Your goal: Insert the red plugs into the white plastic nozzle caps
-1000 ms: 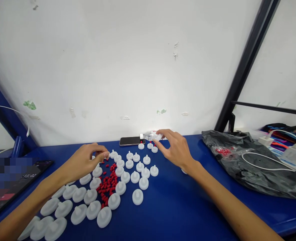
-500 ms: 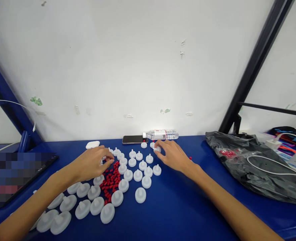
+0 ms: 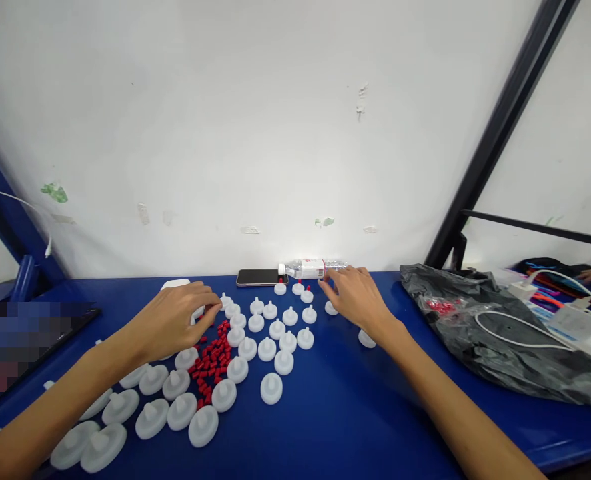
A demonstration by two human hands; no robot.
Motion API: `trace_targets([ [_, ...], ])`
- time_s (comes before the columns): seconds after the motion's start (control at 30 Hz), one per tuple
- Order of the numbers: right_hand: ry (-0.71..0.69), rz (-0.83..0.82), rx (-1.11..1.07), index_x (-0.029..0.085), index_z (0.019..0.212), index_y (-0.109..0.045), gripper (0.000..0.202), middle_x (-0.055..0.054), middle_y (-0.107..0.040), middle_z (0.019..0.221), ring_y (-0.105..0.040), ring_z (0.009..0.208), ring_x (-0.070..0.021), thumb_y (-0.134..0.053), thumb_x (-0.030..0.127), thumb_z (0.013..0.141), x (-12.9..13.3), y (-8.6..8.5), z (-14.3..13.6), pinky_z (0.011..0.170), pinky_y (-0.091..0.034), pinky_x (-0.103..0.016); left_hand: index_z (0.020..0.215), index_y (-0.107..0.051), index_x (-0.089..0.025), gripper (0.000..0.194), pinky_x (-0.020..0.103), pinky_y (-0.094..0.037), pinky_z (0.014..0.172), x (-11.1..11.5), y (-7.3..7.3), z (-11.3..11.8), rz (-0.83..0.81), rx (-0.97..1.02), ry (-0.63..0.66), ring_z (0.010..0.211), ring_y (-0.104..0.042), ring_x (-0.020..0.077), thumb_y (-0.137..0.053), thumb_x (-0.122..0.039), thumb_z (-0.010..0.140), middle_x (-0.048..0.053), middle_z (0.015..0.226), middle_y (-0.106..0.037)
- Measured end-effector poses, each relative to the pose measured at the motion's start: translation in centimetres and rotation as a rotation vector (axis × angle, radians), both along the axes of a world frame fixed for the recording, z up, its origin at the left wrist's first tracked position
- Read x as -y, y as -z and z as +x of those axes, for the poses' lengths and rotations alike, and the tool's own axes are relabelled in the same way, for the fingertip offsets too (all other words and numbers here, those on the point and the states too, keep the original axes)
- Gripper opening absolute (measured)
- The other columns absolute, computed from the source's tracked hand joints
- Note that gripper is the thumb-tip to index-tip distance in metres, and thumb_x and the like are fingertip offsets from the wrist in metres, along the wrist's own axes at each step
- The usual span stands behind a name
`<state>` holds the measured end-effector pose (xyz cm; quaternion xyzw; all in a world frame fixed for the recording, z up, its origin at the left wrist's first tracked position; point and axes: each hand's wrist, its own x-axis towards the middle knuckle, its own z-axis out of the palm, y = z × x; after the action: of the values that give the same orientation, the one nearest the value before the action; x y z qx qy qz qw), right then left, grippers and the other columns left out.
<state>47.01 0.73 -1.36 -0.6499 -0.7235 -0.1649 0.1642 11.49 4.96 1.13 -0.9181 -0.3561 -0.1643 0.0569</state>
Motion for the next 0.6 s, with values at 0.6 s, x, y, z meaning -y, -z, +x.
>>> trace_targets([
  [0.6, -0.409, 0.173, -0.309, 0.025, 0.102, -0.071, 0.007, 0.001, -0.079, 0.096, -0.071, 0.091, -0.0208, -0.069, 0.022, 0.097, 2.9, 0.5, -6.8, 0.101, -0.045, -0.043, 0.124, -0.068, -0.02, 0.031, 0.053, -0.04, 0.105, 2.7, 0.2, 1.6, 0.037, 0.049, 0.212, 0.096, -0.065, 0.0257, -0.057, -0.032, 0.097, 0.007, 0.105, -0.073],
])
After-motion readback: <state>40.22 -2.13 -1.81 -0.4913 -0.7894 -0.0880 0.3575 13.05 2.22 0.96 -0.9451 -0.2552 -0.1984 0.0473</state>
